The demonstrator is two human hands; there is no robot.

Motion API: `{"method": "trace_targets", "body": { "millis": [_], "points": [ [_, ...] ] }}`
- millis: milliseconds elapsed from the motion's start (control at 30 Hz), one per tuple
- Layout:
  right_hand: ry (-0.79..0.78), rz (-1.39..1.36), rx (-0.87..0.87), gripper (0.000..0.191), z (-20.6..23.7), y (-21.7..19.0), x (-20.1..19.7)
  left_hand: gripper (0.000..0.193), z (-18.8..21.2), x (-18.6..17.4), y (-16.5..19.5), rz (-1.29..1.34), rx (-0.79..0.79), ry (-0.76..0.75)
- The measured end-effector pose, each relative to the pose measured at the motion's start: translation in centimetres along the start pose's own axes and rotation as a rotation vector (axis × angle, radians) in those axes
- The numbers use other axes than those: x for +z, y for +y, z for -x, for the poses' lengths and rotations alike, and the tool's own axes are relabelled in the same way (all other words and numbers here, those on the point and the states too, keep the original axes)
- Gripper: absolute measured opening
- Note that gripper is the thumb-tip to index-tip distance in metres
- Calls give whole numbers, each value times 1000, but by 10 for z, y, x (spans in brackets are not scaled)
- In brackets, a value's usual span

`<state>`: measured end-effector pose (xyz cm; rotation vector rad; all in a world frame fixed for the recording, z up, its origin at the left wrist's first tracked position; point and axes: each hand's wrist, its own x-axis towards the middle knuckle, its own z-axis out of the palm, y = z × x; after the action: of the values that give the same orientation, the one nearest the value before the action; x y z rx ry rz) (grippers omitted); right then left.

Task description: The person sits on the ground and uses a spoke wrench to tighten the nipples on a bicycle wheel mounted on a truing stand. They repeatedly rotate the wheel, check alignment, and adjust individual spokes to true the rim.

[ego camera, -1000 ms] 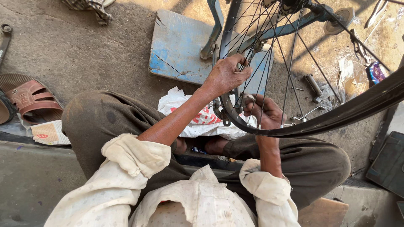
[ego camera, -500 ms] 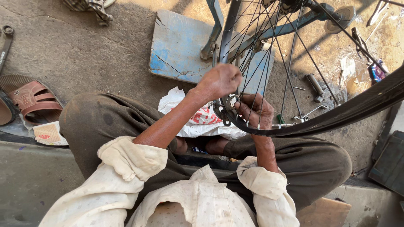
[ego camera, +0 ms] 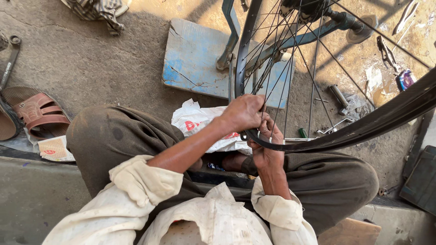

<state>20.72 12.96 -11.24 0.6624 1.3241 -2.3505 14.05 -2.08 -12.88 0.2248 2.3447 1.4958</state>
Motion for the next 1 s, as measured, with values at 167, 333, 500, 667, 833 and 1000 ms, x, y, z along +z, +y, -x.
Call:
{"method": "trace_targets", "body": {
  "millis": [167,333,500,667,833,1000],
  "points": [
    [-50,-161,6,19,-9,6,-1,21,3,-11,12,54,65,-17],
    [-210,-217,38,17,-1,-4,1,31,-1,-49,-8,737,-107,-586],
    [-52,-176,56,38,17,-14,10,23,2,-34,-3,565,92,-335],
    [-37,-27,13,27,14,-16,5,18,-1,-1,6,-288,76,49],
    [-130,426,-157,34,-6,-21,-12,20,-13,0,-18,-212,226,62],
    [-163,636,-292,30,-21,-17,-15,25,-19,-1,-28,-154,85,-75]
  ]
}}
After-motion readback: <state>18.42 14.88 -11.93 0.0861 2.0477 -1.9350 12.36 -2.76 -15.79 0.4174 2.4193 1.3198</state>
